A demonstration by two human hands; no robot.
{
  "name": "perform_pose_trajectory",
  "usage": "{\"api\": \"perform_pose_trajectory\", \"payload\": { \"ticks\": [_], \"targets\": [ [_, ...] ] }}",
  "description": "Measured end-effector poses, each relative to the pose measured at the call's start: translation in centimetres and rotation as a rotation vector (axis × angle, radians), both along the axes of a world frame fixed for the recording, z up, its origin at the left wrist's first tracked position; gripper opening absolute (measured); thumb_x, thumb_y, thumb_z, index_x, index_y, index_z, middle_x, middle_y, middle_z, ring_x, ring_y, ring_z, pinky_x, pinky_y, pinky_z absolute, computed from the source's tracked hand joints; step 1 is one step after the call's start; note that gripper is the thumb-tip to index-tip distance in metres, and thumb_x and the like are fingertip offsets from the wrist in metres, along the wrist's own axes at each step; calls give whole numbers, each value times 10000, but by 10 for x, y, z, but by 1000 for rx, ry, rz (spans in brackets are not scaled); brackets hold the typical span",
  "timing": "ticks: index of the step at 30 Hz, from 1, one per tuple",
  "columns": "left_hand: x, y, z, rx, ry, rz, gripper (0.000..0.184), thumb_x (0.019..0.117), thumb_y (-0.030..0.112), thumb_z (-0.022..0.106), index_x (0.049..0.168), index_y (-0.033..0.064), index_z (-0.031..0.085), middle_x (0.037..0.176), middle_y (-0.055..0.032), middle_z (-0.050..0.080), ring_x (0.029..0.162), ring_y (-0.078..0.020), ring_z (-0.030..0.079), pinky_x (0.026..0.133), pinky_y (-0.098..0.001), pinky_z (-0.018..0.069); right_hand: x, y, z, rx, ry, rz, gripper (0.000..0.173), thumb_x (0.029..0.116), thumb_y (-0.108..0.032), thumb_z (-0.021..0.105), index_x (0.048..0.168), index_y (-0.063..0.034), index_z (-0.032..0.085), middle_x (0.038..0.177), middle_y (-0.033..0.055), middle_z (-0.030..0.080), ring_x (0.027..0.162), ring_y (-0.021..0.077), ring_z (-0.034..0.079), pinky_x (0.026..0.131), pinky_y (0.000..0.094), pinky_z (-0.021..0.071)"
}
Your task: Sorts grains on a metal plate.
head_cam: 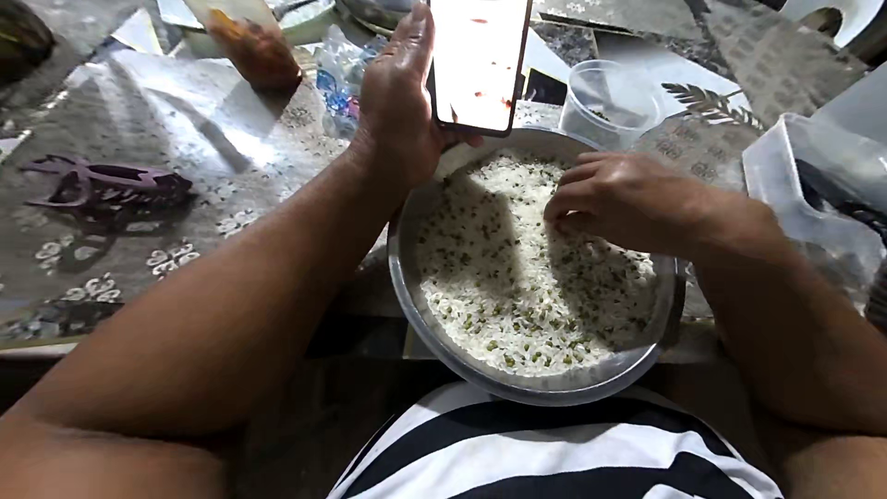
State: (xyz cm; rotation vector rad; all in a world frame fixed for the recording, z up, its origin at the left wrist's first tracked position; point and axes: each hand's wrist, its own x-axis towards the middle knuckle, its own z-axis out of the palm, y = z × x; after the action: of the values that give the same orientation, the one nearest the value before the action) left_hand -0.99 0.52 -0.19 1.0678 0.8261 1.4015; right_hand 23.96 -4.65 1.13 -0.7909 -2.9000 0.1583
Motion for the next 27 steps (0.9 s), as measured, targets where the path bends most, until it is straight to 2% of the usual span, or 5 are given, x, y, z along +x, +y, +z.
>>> {"api": "perform_pose_trajectory", "payload": {
  "ticks": [9, 14, 18, 23, 27],
  "targets": [
    [0, 1, 1, 4, -20, -21, 405, 1139, 332, 271, 1403, 123, 496, 1145, -139, 693, 851, -289, 739, 602, -422, 636, 4, -2, 7, 80, 61, 49, 124, 914, -178, 728, 828, -90, 709, 810, 47, 684, 819, 208, 666, 736, 354, 536],
    [0, 2, -1, 24, -15, -26, 415, 1140, 329, 258, 1401, 108, 493, 1148, -148, 692, 843, -293, 737, 602, -426, 634, 7, -2, 10, 24, 82, 81, 100, 923, -90, 663, 894, -110, 757, 838, 27, 711, 839, 168, 667, 774, 309, 538],
    [0, 3, 0, 13, -12, -30, 416, 1140, 329, 263, 1418, 116, 488, 1153, -144, 695, 841, -286, 739, 600, -416, 634, 13, -3, 17, 27, 94, 79, 129, 928, -109, 630, 907, -138, 754, 837, -18, 700, 829, 110, 642, 751, 259, 519],
    [0, 2, 0, 6, -19, -28, 430, 1139, 340, 257, 1426, 119, 488, 1157, -151, 697, 850, -298, 740, 603, -430, 634, 21, -3, 29, 111, 132, -43, 119, 922, -79, 625, 928, -77, 744, 894, 76, 711, 844, 199, 672, 774, 359, 548],
    [1, 1, 1, 18, -12, -24, 403, 1140, 337, 246, 1381, 136, 499, 1136, -124, 692, 843, -273, 735, 592, -407, 630, 31, 6, 35, 272, 191, -295, 152, 983, -69, 601, 1017, 11, 725, 983, 230, 698, 911, 374, 667, 825, 508, 524]
  ]
}}
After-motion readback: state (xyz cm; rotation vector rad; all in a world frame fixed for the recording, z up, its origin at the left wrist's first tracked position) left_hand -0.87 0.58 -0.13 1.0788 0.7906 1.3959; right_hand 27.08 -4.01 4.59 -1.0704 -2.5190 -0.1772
